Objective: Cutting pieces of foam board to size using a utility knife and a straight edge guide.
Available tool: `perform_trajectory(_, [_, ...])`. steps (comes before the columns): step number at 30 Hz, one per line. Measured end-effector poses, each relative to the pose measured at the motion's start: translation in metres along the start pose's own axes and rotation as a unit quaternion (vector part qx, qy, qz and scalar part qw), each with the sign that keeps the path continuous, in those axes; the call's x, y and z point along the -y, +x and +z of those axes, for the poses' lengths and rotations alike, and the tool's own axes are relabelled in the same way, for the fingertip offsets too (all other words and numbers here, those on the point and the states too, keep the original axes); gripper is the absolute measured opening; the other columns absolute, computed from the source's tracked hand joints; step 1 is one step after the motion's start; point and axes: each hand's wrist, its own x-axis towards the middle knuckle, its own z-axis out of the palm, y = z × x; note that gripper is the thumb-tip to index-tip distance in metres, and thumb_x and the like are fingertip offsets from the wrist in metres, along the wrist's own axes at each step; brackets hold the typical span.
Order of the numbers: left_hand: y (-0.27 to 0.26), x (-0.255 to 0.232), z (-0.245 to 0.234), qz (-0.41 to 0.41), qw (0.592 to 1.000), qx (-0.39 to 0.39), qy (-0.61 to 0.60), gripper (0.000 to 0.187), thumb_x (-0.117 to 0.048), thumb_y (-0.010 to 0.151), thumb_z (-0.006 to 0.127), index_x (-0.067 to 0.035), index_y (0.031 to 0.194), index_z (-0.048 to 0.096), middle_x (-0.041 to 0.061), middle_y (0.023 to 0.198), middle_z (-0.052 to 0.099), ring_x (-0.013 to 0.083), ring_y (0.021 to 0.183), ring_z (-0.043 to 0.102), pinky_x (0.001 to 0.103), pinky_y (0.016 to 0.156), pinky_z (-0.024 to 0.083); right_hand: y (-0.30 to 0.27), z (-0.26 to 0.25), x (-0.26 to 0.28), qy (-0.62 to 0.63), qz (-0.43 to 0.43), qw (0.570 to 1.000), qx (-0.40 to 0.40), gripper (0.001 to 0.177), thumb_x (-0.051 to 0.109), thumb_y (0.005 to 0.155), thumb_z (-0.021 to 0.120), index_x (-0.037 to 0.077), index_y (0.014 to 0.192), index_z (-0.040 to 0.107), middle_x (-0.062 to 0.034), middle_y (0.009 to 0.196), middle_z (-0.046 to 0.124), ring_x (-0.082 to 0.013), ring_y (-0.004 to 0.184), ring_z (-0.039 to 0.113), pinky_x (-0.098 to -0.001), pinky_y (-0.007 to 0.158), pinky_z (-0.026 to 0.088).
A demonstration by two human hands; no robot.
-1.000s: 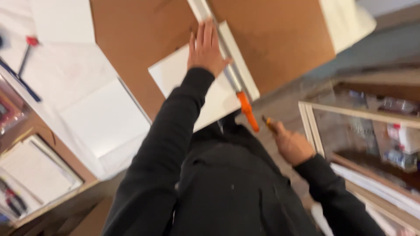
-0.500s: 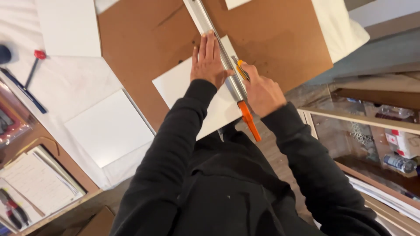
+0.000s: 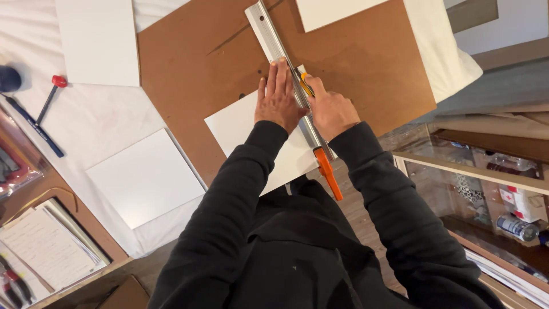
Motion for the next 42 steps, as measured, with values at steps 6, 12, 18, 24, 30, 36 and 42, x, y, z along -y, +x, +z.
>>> perform_trajectory(6, [0.002,-0.001,-0.002,-0.008,1.000,0.019,0.001,0.115,-0.056,0.080,0.080,-0.002,0.161,0.019,0.010,0.170,0.005,0.0294,0.158,0.006,0.050,0.127,0.018,0.010,-0.010,0.005,-0.024,0.010,0.999,0.037,0.043,0.020,0.102,0.055,0.013,0.142,0.041,-0.0258,0.090,0.071,-0.0505,0.085,0.067,-0.0627,0.073,0.049])
perform_trajectory(12, [0.003,-0.001,-0.003,-0.009,1.000,0.018,-0.008,0.120,-0.059,0.076,0.081,-0.001,0.160,0.019,0.010,0.169,0.005,0.0280,0.157,0.006,0.051,0.126,0.017,0.019,-0.021,0.015,-0.065,0.020,0.994,0.081,0.046,0.025,0.098,0.060,0.013,0.137,0.041,-0.0257,0.087,0.070,-0.0501,0.085,0.067,-0.0610,0.072,0.050])
perform_trajectory(18, [-0.002,-0.005,-0.011,-0.020,1.000,0.019,-0.001,0.119,-0.056,0.074,0.083,0.000,0.160,0.022,0.010,0.169,0.010,0.0264,0.158,0.011,0.052,0.126,0.019,-0.012,-0.021,0.001,-0.040,-0.017,0.997,0.061,0.043,0.018,0.101,0.054,0.014,0.141,0.042,-0.0257,0.084,0.070,-0.0502,0.081,0.067,-0.0623,0.070,0.049])
perform_trajectory(24, [0.002,0.003,0.012,0.015,0.999,-0.038,0.013,0.118,-0.055,0.076,0.084,0.003,0.158,0.024,0.015,0.169,0.011,0.0312,0.157,0.014,0.054,0.124,0.021,-0.056,-0.022,-0.004,-0.088,0.037,0.988,0.123,0.053,0.017,0.094,0.056,0.012,0.144,0.038,-0.0268,0.079,0.069,-0.0495,0.076,0.067,-0.0610,0.067,0.051])
perform_trajectory(30, [0.002,0.001,0.007,0.007,1.000,-0.024,0.000,0.121,-0.060,0.074,0.082,0.004,0.157,0.023,0.014,0.168,0.010,0.0315,0.156,0.011,0.055,0.124,0.019,-0.091,-0.016,-0.018,-0.103,0.053,0.985,0.131,0.053,0.010,0.096,0.047,0.015,0.148,0.039,-0.0251,0.080,0.070,-0.0478,0.077,0.068,-0.0596,0.068,0.052])
perform_trajectory(36, [0.003,0.001,0.007,0.003,1.000,-0.008,0.009,0.120,-0.062,0.077,0.080,0.004,0.158,0.022,0.013,0.169,0.007,0.0302,0.158,0.008,0.054,0.126,0.017,-0.119,-0.019,-0.019,-0.088,0.068,0.983,0.147,0.049,0.015,0.099,0.046,0.013,0.147,0.038,-0.0263,0.081,0.070,-0.0495,0.076,0.067,-0.0609,0.067,0.051])
perform_trajectory(42, [0.002,0.000,0.006,0.003,1.000,-0.003,0.010,0.121,-0.063,0.078,0.080,0.005,0.159,0.021,0.013,0.169,0.006,0.0298,0.158,0.007,0.054,0.126,0.016,-0.146,-0.012,-0.026,-0.080,0.095,0.980,0.158,0.049,0.020,0.101,0.046,0.017,0.149,0.036,-0.0260,0.079,0.070,-0.0490,0.075,0.067,-0.0610,0.067,0.051])
